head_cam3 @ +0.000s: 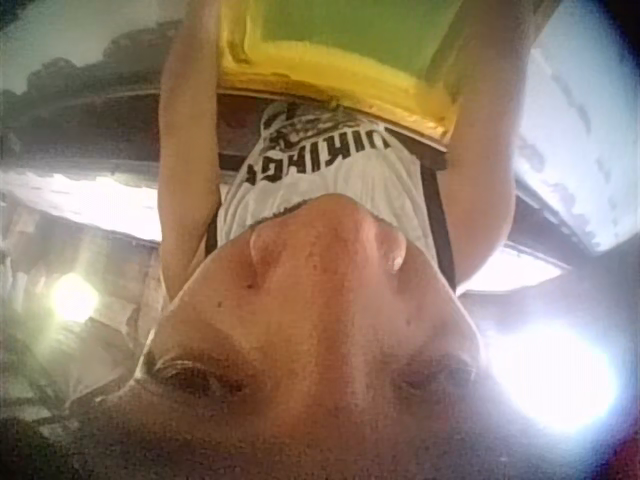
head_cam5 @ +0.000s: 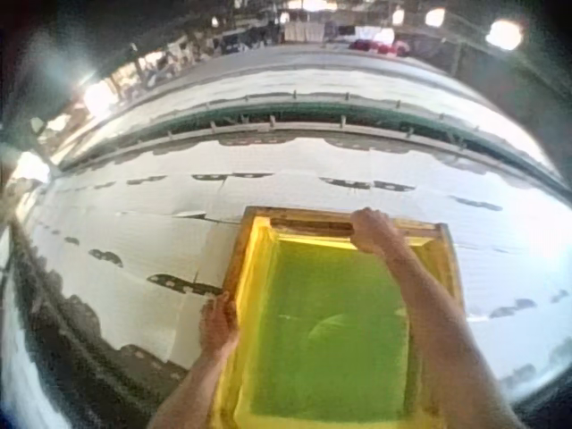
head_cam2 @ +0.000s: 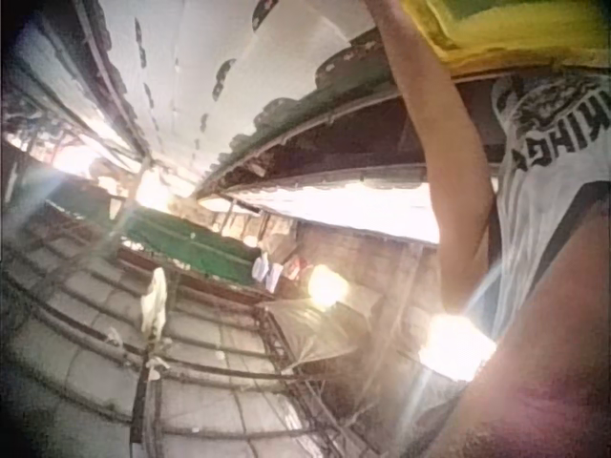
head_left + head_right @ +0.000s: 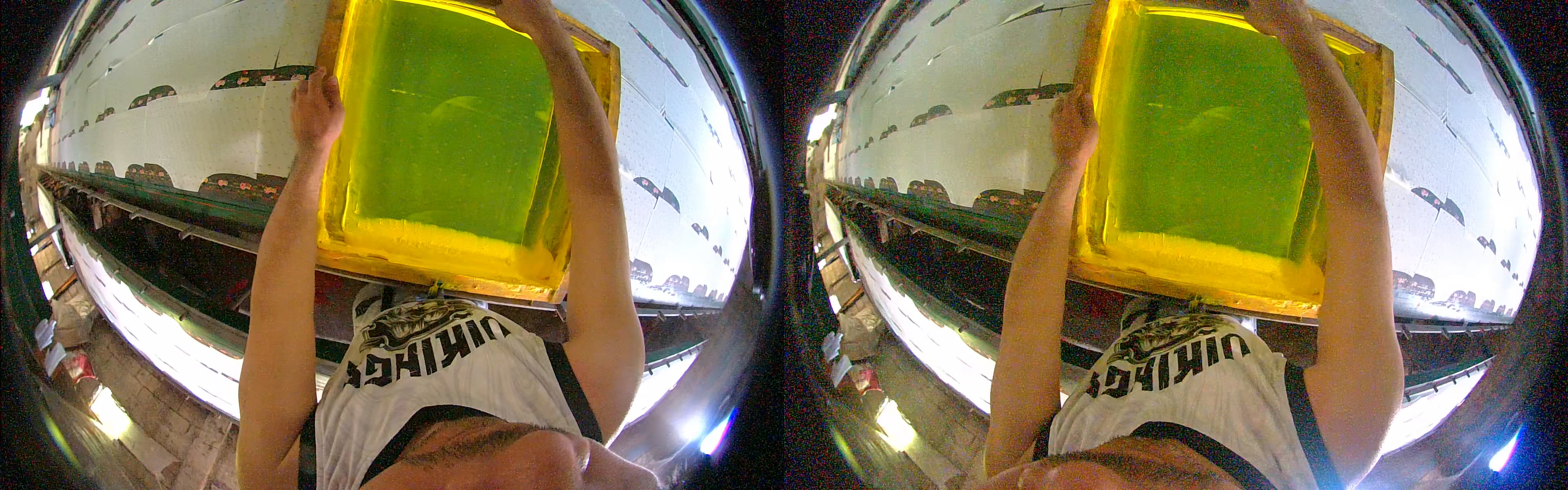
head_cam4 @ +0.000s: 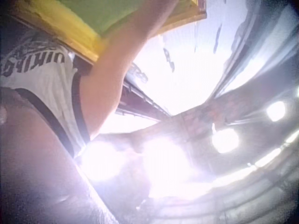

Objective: The person holds a screen printing frame and uses a squeegee to spread green ink across the mesh. The person repeatedly pulls the squeegee across the screen, repositions the frame, and continues spreading the ink evenly.

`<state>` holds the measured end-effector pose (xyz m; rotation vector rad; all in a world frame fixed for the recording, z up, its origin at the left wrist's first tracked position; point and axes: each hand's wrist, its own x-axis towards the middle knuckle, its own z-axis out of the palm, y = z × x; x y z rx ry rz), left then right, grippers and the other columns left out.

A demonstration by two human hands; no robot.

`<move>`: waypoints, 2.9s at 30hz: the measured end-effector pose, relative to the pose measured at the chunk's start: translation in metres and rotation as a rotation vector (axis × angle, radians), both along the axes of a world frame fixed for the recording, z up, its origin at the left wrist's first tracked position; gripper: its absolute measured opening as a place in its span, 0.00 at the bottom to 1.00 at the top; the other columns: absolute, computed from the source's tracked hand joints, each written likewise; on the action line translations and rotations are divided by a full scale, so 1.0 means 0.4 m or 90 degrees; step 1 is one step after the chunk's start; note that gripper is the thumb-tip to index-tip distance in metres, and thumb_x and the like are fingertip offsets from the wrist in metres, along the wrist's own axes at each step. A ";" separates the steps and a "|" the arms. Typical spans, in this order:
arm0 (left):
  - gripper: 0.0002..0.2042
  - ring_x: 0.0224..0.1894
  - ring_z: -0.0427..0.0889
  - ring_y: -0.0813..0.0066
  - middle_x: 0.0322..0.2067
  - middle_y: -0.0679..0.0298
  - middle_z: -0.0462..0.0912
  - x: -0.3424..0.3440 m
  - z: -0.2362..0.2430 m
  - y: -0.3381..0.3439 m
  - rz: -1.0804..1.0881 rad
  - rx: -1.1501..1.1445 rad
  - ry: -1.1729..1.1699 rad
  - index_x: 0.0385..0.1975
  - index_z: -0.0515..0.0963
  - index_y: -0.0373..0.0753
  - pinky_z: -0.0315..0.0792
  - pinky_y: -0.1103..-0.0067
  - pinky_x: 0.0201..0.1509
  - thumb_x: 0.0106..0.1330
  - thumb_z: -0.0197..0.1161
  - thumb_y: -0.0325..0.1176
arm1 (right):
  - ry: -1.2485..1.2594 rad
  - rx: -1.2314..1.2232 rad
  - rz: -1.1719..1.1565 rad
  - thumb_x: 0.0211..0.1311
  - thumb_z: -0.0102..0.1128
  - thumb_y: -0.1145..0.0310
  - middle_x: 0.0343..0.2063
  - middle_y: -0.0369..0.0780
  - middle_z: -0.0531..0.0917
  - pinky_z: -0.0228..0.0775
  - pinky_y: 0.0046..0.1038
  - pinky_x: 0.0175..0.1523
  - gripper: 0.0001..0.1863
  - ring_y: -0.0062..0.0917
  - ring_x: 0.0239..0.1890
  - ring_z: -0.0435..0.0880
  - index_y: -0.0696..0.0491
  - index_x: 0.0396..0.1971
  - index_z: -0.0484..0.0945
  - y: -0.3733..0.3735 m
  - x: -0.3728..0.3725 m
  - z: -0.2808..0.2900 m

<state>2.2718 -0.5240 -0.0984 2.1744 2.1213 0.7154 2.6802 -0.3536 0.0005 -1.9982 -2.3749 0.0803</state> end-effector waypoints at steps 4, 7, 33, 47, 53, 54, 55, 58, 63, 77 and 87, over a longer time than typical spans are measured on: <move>0.20 0.58 0.82 0.39 0.53 0.44 0.86 -0.042 -0.010 -0.029 0.032 0.019 0.025 0.62 0.79 0.39 0.77 0.52 0.63 0.81 0.58 0.45 | 0.016 -0.042 -0.014 0.58 0.62 0.69 0.40 0.60 0.90 0.85 0.54 0.51 0.15 0.54 0.47 0.91 0.63 0.39 0.89 0.064 -0.008 -0.070; 0.20 0.60 0.82 0.39 0.54 0.44 0.86 0.014 0.009 0.014 0.007 0.019 0.004 0.63 0.79 0.39 0.77 0.51 0.64 0.81 0.57 0.45 | -0.021 -0.030 -0.009 0.58 0.62 0.67 0.40 0.60 0.90 0.85 0.54 0.51 0.16 0.54 0.45 0.91 0.63 0.39 0.89 0.060 0.120 -0.108; 0.26 0.58 0.83 0.39 0.55 0.40 0.84 -0.027 0.007 -0.044 0.022 -0.017 0.019 0.67 0.77 0.42 0.78 0.52 0.63 0.75 0.64 0.47 | 0.083 -0.191 -0.068 0.56 0.61 0.75 0.41 0.48 0.91 0.82 0.51 0.51 0.22 0.50 0.47 0.90 0.47 0.51 0.90 -1.249 -0.246 -0.046; 0.29 0.64 0.78 0.39 0.59 0.42 0.80 -0.017 -0.003 -0.027 0.018 -0.080 0.049 0.75 0.70 0.44 0.76 0.52 0.66 0.75 0.63 0.39 | 0.175 -0.120 0.026 0.63 0.62 0.70 0.52 0.46 0.88 0.84 0.49 0.55 0.20 0.47 0.53 0.88 0.49 0.56 0.82 -1.352 -0.224 -0.067; 0.29 0.68 0.76 0.42 0.63 0.46 0.79 0.014 0.018 -0.037 0.070 -0.114 0.097 0.76 0.68 0.47 0.75 0.52 0.69 0.76 0.63 0.38 | 0.453 -0.227 0.180 0.62 0.74 0.60 0.58 0.51 0.86 0.79 0.48 0.65 0.30 0.49 0.60 0.85 0.54 0.64 0.82 -1.348 -0.034 -0.093; 0.29 0.68 0.76 0.43 0.63 0.46 0.79 0.024 0.024 -0.042 0.071 -0.113 0.103 0.76 0.68 0.47 0.75 0.53 0.69 0.76 0.63 0.38 | 0.494 -0.239 0.095 0.64 0.74 0.59 0.58 0.51 0.86 0.78 0.48 0.66 0.29 0.50 0.60 0.85 0.54 0.64 0.82 -1.337 0.018 -0.094; 0.29 0.68 0.76 0.43 0.63 0.46 0.80 0.020 0.027 -0.054 0.079 -0.114 0.112 0.76 0.68 0.47 0.75 0.53 0.69 0.76 0.63 0.38 | 0.536 -0.254 0.016 0.65 0.74 0.58 0.58 0.51 0.85 0.78 0.47 0.66 0.29 0.50 0.61 0.84 0.54 0.63 0.82 -1.309 0.075 -0.070; 0.29 0.69 0.76 0.43 0.64 0.47 0.79 -0.021 -0.001 -0.030 0.069 -0.083 0.130 0.76 0.69 0.48 0.76 0.54 0.69 0.76 0.65 0.38 | 0.314 -0.084 -0.243 0.68 0.73 0.55 0.59 0.52 0.84 0.76 0.47 0.67 0.30 0.51 0.61 0.83 0.55 0.64 0.81 -1.242 0.245 -0.103; 0.28 0.68 0.77 0.43 0.65 0.47 0.80 -0.015 0.004 -0.027 0.054 -0.069 0.132 0.74 0.72 0.46 0.76 0.54 0.69 0.74 0.66 0.38 | 0.347 0.071 -0.390 0.64 0.76 0.55 0.55 0.52 0.84 0.78 0.48 0.61 0.30 0.51 0.57 0.84 0.57 0.60 0.79 -1.188 0.443 -0.181; 0.28 0.70 0.76 0.44 0.66 0.45 0.80 -0.020 0.002 -0.034 0.023 -0.047 0.068 0.74 0.74 0.45 0.73 0.56 0.72 0.74 0.66 0.39 | 0.369 0.025 -0.415 0.50 0.79 0.65 0.43 0.49 0.88 0.80 0.44 0.54 0.25 0.46 0.47 0.88 0.56 0.50 0.87 -1.145 0.455 -0.189; 0.26 0.66 0.81 0.48 0.69 0.46 0.79 -0.103 -0.055 -0.014 -0.034 -0.044 -0.082 0.75 0.73 0.42 0.77 0.59 0.67 0.78 0.66 0.36 | 0.324 0.086 -0.358 0.56 0.72 0.55 0.39 0.48 0.88 0.81 0.48 0.53 0.19 0.49 0.45 0.88 0.50 0.43 0.86 -1.158 0.450 0.006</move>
